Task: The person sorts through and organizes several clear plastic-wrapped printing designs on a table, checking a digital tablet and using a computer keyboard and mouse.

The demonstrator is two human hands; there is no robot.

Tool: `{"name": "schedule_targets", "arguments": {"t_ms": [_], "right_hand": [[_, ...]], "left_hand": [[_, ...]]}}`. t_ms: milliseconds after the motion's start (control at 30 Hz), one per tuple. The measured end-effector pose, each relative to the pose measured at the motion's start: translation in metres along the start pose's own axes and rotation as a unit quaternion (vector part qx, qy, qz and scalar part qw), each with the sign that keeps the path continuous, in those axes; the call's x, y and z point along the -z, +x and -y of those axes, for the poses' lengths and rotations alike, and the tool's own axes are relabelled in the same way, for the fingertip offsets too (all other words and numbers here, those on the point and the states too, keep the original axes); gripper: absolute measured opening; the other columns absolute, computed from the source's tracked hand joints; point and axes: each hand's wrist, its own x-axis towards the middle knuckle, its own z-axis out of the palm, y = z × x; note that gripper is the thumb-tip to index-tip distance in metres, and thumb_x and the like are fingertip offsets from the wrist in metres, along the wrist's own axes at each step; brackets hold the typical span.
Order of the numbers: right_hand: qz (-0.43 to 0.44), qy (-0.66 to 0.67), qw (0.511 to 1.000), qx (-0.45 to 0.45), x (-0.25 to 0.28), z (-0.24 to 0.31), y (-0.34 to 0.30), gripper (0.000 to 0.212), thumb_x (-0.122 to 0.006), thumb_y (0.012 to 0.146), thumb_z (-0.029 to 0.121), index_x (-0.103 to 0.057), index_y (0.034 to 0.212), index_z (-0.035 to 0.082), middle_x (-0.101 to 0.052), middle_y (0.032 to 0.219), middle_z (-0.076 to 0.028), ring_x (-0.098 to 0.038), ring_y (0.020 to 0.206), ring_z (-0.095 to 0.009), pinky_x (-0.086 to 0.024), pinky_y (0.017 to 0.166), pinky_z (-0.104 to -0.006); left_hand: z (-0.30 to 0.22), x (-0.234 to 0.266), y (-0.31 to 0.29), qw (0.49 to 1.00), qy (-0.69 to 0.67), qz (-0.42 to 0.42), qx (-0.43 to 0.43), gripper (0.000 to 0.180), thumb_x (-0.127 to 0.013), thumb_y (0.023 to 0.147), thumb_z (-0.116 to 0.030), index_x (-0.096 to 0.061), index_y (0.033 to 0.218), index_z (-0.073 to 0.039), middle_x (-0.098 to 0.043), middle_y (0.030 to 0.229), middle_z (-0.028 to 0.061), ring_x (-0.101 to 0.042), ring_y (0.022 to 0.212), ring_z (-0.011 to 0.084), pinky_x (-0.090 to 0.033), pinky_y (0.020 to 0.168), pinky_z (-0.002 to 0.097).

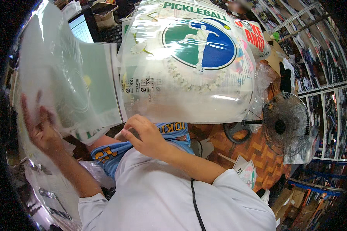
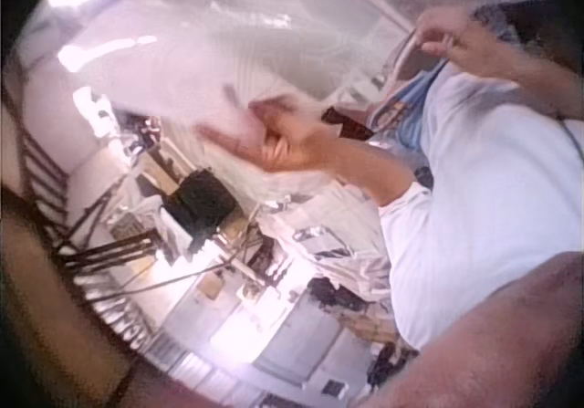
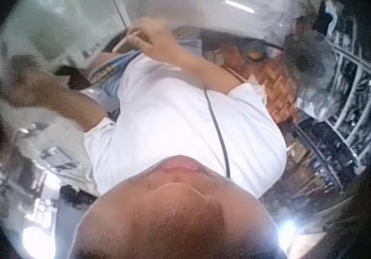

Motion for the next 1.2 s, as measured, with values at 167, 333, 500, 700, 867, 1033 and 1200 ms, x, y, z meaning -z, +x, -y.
{"name": "schedule_targets", "arguments": {"t_ms": [167,333,500,700,867,1033,1200], "right_hand": [[0.11,0.389,0.912,-0.069,-0.028,-0.002,0.012,0.058,-0.055,0.094,0.044,-0.042,0.135,0.005,-0.053,0.128,-0.009,-0.052,0.117,-0.021,-0.042,0.098,-0.036],[0.235,0.641,0.717,-0.141,-0.055,0.019,0.041,0.083,-0.048,0.091,0.062,-0.023,0.148,0.006,-0.041,0.143,-0.006,-0.043,0.127,-0.019,-0.031,0.108,-0.0395],[0.087,0.57,0.801,-0.163,-0.056,0.033,0.051,0.038,-0.062,0.093,0.027,-0.056,0.124,0.006,-0.062,0.116,-0.003,-0.056,0.109,-0.013,-0.042,0.098,-0.0326],[-0.002,0.502,0.857,-0.117,-0.034,0.027,0.059,0.029,-0.06,0.094,0.02,-0.06,0.116,0.001,-0.065,0.109,-0.007,-0.059,0.098,-0.014,-0.046,0.089,-0.0291],[-0.041,0.504,0.844,-0.178,-0.017,0.004,0.063,0.03,-0.054,0.097,0.018,-0.057,0.12,-0.002,-0.065,0.107,-0.008,-0.061,0.095,-0.013,-0.05,0.083,-0.0281],[-0.044,0.424,0.886,-0.181,-0.01,-0.006,0.054,0.034,-0.051,0.098,0.012,-0.051,0.128,-0.003,-0.061,0.118,-0.01,-0.057,0.107,-0.015,-0.045,0.093,-0.0295],[-0.015,0.349,0.93,-0.113,-0.015,-0.002,0.048,0.04,-0.05,0.097,0.008,-0.046,0.135,-0.003,-0.054,0.13,-0.011,-0.051,0.117,-0.017,-0.038,0.102,-0.0308]], "left_hand": [[-0.026,0.061,0.009,0.996,0.058,-0.038,-0.056,0.052,-0.053,0.093,-0.003,-0.039,0.143,-0.006,-0.043,0.143,0.0176,-0.047,0.128,0.0267,-0.046,0.1,0.039],[-0.024,0.106,-0.009,0.998,-0.056,-0.018,0.001,0.054,-0.054,0.093,-0.008,-0.037,0.144,-0.006,-0.04,0.145,0.019,-0.043,0.131,0.0304,-0.045,0.103,0.0442],[-0.003,0.137,-0.027,0.988,0.046,-0.107,0.1,0.054,-0.05,0.092,0.001,-0.038,0.144,-0.005,-0.042,0.145,0.0156,-0.045,0.129,0.0247,-0.04,0.105,0.0361],[0.013,0.148,-0.025,0.99,0.067,0.009,0.124,0.055,-0.051,0.09,0.005,-0.04,0.143,-0.005,-0.047,0.141,0.0142,-0.047,0.127,0.0214,-0.038,0.106,0.0328],[0.013,0.157,0.008,0.976,0.204,-0.05,0.05,0.058,-0.048,0.088,0.01,-0.04,0.143,-0.006,-0.047,0.141,0.0157,-0.05,0.124,0.0227,-0.043,0.102,0.0323],[0.057,0.244,0.067,0.96,0.202,-0.192,0.007,0.057,-0.045,0.088,0.013,-0.044,0.14,-0.009,-0.049,0.138,0.0151,-0.061,0.108,0.0231,-0.055,0.084,0.0294],[0.164,0.328,0.101,0.928,0.293,-0.231,0.026,0.064,-0.05,0.082,0.011,-0.038,0.142,-0.008,-0.047,0.137,0.015,-0.057,0.112,0.0255,-0.055,0.088,0.033]]}}
